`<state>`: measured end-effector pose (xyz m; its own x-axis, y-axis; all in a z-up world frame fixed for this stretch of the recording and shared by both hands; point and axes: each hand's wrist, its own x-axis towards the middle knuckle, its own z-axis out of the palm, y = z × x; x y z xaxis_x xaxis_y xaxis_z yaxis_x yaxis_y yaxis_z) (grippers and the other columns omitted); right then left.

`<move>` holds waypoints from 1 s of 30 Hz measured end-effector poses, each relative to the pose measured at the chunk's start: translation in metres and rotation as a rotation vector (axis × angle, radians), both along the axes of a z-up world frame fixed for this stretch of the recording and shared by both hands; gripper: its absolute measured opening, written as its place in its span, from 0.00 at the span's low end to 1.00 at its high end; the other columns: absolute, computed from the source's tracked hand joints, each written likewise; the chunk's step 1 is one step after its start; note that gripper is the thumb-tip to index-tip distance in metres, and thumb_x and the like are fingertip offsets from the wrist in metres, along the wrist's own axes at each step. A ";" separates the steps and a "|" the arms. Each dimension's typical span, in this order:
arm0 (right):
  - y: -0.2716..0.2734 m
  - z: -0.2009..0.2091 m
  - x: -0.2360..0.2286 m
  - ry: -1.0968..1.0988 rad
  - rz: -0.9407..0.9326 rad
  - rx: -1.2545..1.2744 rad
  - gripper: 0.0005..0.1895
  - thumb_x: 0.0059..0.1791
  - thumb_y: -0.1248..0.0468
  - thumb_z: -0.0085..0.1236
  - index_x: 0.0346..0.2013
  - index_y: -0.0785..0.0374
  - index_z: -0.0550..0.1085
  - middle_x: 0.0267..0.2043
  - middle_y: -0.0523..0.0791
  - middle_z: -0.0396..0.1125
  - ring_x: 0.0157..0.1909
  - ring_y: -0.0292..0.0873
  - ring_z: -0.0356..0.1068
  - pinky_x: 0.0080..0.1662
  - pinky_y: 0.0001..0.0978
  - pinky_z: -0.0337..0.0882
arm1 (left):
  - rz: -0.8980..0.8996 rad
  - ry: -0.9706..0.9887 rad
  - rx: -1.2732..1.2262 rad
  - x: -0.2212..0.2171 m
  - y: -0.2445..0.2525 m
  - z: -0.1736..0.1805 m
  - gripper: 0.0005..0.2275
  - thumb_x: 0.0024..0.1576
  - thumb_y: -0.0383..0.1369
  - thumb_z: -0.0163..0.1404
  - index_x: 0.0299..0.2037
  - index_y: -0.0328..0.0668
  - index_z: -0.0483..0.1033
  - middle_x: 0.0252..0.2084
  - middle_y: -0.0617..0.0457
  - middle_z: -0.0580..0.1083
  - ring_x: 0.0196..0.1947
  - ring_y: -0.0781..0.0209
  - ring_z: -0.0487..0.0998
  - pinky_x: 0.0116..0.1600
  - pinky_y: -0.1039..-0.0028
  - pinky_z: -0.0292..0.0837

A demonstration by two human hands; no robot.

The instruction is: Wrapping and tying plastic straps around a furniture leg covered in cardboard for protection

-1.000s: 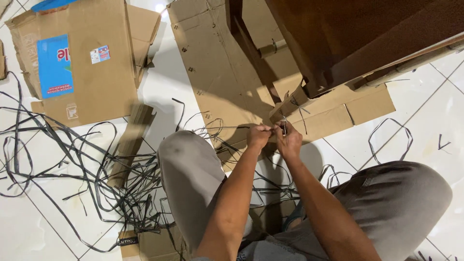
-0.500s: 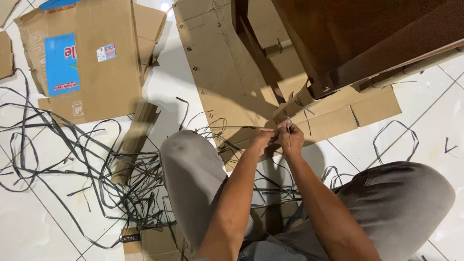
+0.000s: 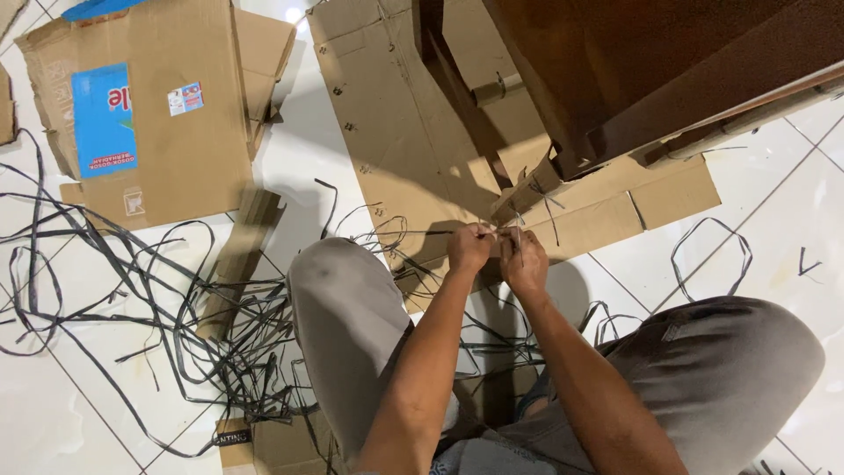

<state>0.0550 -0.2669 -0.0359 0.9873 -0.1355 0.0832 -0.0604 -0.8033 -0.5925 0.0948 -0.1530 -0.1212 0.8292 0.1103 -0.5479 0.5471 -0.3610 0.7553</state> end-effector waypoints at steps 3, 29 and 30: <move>-0.004 -0.008 0.002 -0.042 0.128 -0.135 0.03 0.53 0.60 0.54 0.41 0.49 0.74 0.28 0.46 0.67 0.39 0.52 0.75 0.45 0.49 0.77 | -0.074 -0.009 0.054 0.003 0.001 0.002 0.07 0.56 0.35 0.57 0.43 0.51 0.84 0.44 0.41 0.81 0.49 0.36 0.80 0.53 0.51 0.77; -0.005 -0.036 0.010 0.215 -0.219 0.113 0.09 0.52 0.57 0.57 0.34 0.60 0.75 0.30 0.52 0.69 0.39 0.63 0.75 0.40 0.54 0.74 | 0.323 0.296 -0.486 0.010 -0.022 -0.008 0.19 0.62 0.48 0.47 0.52 0.44 0.79 0.61 0.43 0.74 0.67 0.43 0.69 0.65 0.50 0.69; -0.010 -0.047 0.010 0.216 -0.219 0.112 0.09 0.52 0.57 0.57 0.34 0.60 0.75 0.30 0.52 0.69 0.39 0.63 0.75 0.40 0.54 0.74 | 0.323 0.297 -0.487 0.010 -0.020 0.015 0.19 0.62 0.48 0.47 0.52 0.44 0.79 0.61 0.43 0.74 0.67 0.43 0.69 0.65 0.50 0.69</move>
<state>0.0655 -0.2771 -0.0833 0.9270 -0.3427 -0.1523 -0.3581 -0.6882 -0.6310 0.1047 -0.1729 -0.1058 0.6014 0.0101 -0.7989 0.7812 0.2020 0.5907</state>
